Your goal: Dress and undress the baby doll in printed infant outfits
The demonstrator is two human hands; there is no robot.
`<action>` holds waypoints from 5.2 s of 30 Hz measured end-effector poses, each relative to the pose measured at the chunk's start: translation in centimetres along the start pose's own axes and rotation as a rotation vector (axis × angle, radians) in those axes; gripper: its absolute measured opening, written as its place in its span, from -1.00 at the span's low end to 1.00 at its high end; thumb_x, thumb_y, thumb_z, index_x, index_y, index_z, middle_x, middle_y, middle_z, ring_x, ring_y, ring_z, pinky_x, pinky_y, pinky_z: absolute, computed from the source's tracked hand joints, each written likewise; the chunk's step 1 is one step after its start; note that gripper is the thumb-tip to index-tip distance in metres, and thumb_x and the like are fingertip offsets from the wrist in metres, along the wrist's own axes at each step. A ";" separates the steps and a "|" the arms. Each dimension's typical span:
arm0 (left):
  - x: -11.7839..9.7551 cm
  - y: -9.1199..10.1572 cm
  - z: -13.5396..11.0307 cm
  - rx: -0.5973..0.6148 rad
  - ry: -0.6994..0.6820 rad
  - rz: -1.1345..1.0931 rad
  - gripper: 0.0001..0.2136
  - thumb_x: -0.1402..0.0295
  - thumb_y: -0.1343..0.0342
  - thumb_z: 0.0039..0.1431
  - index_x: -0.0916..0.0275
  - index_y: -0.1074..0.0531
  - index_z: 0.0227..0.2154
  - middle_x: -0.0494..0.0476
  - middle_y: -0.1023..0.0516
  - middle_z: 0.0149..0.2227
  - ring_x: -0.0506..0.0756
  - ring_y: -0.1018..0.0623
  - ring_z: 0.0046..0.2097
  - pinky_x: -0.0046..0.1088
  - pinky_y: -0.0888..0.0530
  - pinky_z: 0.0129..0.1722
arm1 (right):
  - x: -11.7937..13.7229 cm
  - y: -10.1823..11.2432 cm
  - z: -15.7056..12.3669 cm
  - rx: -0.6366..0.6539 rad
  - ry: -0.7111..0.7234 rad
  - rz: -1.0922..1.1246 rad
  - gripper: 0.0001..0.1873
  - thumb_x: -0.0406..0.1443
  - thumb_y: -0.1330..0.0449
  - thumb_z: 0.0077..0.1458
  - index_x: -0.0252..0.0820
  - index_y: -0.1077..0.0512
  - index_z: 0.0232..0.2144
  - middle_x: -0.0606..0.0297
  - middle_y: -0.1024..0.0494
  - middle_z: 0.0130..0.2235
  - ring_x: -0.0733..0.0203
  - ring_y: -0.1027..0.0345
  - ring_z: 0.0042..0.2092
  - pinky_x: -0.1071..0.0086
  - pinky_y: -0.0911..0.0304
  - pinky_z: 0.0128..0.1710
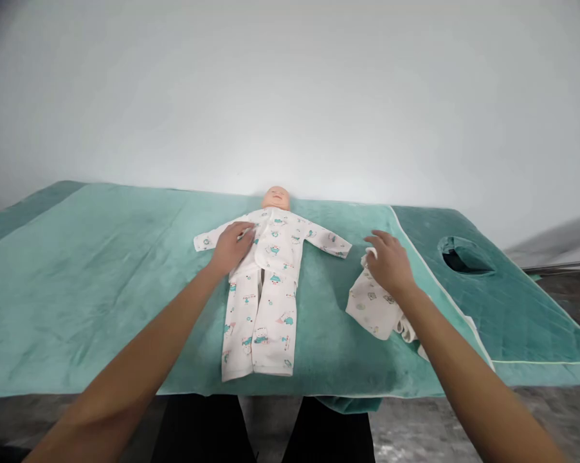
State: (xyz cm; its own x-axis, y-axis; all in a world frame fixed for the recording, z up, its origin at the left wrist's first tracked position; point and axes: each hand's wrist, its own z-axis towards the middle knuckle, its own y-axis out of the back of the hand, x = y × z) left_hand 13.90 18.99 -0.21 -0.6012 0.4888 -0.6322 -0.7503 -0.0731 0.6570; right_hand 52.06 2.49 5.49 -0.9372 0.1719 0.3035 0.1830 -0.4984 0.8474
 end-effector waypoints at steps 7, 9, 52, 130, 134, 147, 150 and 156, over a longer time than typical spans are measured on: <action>-0.7 -2.7 8.2 0.108 0.021 0.020 -0.68 0.29 0.04 0.30 0.19 -0.57 -0.05 0.20 -0.55 -0.04 0.19 -0.45 0.05 -0.24 -0.33 0.17 | 14.6 -6.9 7.2 0.426 0.065 0.390 -0.62 -0.06 0.05 0.31 -0.17 -0.43 -0.15 0.19 -0.54 -0.18 0.08 -0.38 -0.13 0.23 -0.26 -0.08; -1.0 -2.9 9.6 0.189 0.000 0.020 -0.67 0.32 0.06 0.29 0.19 -0.60 -0.09 0.18 -0.59 -0.09 0.18 -0.48 0.01 -0.25 -0.36 0.12 | 17.8 -9.2 9.5 0.465 0.052 0.368 -0.58 -0.05 0.06 0.32 -0.22 -0.43 -0.17 0.16 -0.55 -0.18 0.09 -0.38 -0.13 0.24 -0.24 -0.06; -0.4 -2.7 3.0 0.134 -0.101 -0.153 -0.62 0.43 0.07 0.32 0.01 -0.47 0.10 0.13 -0.32 0.21 0.17 -0.29 0.26 -0.08 -0.18 0.31 | 18.1 -15.3 4.9 0.160 0.028 0.650 -0.72 -0.13 -0.07 0.24 -0.11 -0.34 -0.48 0.41 -0.42 -0.46 0.24 -0.26 -0.37 0.38 -0.08 -0.32; -1.5 1.0 3.3 0.446 -0.118 -0.237 -0.84 0.34 -0.07 0.27 0.05 -0.56 -0.22 -0.02 -0.15 0.37 0.25 -0.23 0.35 -0.11 -0.40 0.21 | 19.6 -9.3 3.1 0.498 0.323 0.193 -0.78 -0.32 -0.04 0.18 -0.12 -0.27 -0.52 0.26 -0.42 -0.46 0.21 -0.20 -0.44 0.28 0.10 -0.43; -1.6 1.1 3.4 0.409 -0.129 -0.220 -0.87 0.43 -0.09 0.20 0.11 -0.53 -0.31 0.01 -0.21 0.35 0.25 -0.24 0.34 -0.08 -0.32 0.27 | 19.5 -8.3 3.6 0.587 0.410 0.349 -0.71 -0.36 -0.02 0.17 -0.14 -0.17 -0.59 0.34 -0.37 -0.50 0.25 -0.18 -0.43 0.30 0.08 -0.41; -0.3 1.4 3.7 0.499 -0.103 -0.486 -0.82 0.21 -0.22 0.19 0.09 -0.59 -0.18 0.08 -0.19 0.37 0.33 -0.21 0.36 -0.22 -0.55 -0.07 | 18.5 -9.5 4.9 0.526 0.265 0.603 -0.71 -0.27 -0.06 0.24 -0.14 -0.20 -0.55 0.44 -0.26 -0.51 0.31 -0.12 -0.43 0.36 0.01 -0.40; -0.3 0.8 3.5 0.400 -0.144 -0.480 -0.84 0.21 -0.20 0.23 0.10 -0.60 -0.21 0.13 -0.29 0.32 0.28 -0.25 0.35 -0.13 -0.47 0.10 | 18.2 -9.8 5.0 0.557 0.155 0.696 -0.74 -0.21 -0.10 0.22 -0.13 -0.27 -0.51 0.46 -0.28 -0.51 0.33 -0.11 -0.44 0.38 0.01 -0.42; -0.5 0.3 3.3 0.260 -0.204 -0.483 -0.84 0.24 -0.14 0.29 0.11 -0.61 -0.22 0.17 -0.44 0.20 0.20 -0.41 0.23 -0.15 -0.39 0.19 | 17.7 -10.3 5.3 0.590 0.064 0.877 -0.82 -0.18 -0.14 0.18 -0.12 -0.43 -0.37 0.43 -0.39 -0.41 0.34 -0.16 -0.41 0.40 -0.05 -0.39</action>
State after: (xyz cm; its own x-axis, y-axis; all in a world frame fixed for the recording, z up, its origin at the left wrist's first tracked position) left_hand 14.93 21.60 1.65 -0.1230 0.5730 -0.8103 -0.8187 0.4029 0.4091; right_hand 35.16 15.18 4.43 -0.4178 -0.1019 0.9028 0.9025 0.0682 0.4254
